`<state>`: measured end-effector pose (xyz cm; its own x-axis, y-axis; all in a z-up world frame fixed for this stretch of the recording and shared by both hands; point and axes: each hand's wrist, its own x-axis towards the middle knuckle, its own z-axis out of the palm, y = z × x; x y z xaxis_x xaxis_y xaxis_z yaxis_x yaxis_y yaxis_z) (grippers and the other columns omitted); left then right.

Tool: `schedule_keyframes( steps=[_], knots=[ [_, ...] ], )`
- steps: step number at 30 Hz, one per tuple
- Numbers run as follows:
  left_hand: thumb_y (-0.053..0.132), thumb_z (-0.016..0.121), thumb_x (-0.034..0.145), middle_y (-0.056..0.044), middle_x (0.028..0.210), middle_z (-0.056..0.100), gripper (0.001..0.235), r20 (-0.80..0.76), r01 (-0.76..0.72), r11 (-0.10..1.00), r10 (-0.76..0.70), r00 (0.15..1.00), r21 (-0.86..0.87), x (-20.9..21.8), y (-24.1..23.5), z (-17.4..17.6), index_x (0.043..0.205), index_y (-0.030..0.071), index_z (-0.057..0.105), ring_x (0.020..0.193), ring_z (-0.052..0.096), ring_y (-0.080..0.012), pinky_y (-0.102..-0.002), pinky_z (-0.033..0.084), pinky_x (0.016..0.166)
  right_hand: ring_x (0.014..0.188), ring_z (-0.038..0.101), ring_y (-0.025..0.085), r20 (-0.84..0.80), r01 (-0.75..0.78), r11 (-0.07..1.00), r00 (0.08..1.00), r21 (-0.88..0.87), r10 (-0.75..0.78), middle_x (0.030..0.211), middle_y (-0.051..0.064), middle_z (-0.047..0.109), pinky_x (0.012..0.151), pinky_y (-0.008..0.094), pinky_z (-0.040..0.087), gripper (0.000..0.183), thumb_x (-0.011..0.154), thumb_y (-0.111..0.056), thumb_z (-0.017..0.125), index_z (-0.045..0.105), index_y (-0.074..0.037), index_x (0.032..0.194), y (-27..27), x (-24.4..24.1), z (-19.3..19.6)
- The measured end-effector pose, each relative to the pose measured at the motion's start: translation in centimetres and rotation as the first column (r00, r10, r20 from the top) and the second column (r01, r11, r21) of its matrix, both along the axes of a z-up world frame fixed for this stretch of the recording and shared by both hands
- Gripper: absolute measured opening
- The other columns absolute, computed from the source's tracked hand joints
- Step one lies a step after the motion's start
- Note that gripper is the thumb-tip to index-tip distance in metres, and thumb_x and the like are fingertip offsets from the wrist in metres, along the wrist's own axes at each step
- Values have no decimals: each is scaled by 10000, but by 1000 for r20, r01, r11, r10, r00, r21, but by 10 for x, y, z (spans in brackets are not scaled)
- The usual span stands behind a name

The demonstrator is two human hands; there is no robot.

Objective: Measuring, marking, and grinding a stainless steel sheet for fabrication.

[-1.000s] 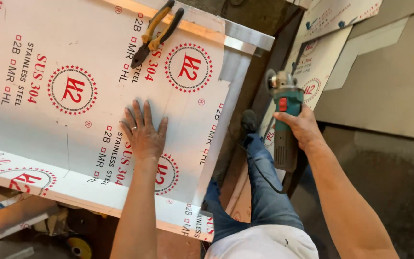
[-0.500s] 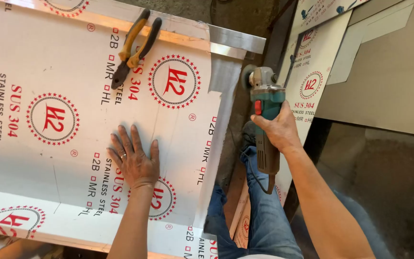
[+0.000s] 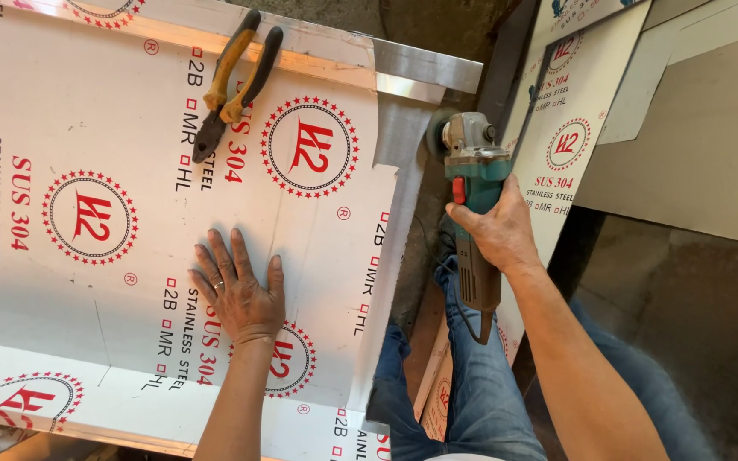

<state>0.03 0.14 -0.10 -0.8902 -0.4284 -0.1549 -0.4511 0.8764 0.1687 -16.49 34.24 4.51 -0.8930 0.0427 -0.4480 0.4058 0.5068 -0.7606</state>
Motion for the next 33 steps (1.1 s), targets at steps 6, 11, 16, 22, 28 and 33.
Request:
schedule_keyframes(
  steps=[6,11,16,22,28,33],
  knots=[
    [590,419,1036,-117,1746,114,788,-5,4,1000,-4,1000,-10,0,-1,-1,1673,191,180,1607,32,-353,-567,-10,1285,1014,709,216,-11,-5,1000,1000,6,5,1130,119,708,905,342,575,659,737,-244,867,534,-24,1262,-1,-2,-4],
    [594,418,1039,-108,1750,113,787,-14,8,1000,-8,1000,-14,1,-1,-2,1675,202,169,1609,32,-353,-567,-2,1289,1020,707,216,-13,-11,1000,1000,2,11,1133,120,706,907,350,576,661,735,-256,869,540,-31,1261,1,-2,-7],
    [594,415,1040,-106,1750,111,786,-10,9,1000,-9,1000,-16,2,-1,-1,1675,203,167,1610,32,-350,-565,0,1290,1025,706,217,-24,-18,1000,1000,-13,18,1136,124,708,919,344,568,663,736,-249,868,532,-24,1262,0,2,-6],
    [600,400,1037,-107,1747,108,784,-5,4,1000,-4,1000,-13,-1,0,1,1672,200,173,1607,30,-345,-564,-3,1287,1001,710,212,-8,-20,1000,1000,4,20,1109,119,719,913,340,562,663,717,-239,870,540,-21,1250,-2,5,0],
    [606,396,1036,-105,1746,107,785,1,2,1000,-2,1000,-11,0,0,2,1670,196,179,1605,23,-344,-562,-6,1285,980,713,203,0,-3,1000,1000,8,3,1101,114,715,883,336,583,646,728,-257,874,551,-22,1236,0,0,-6],
    [606,396,1039,-103,1749,106,786,-5,2,1000,-2,1000,-12,1,0,1,1673,196,176,1609,21,-339,-561,-4,1289,989,710,202,-20,-11,1000,1000,-17,10,1111,113,704,878,334,590,658,726,-253,871,542,-28,1250,0,3,-10]
  ],
)
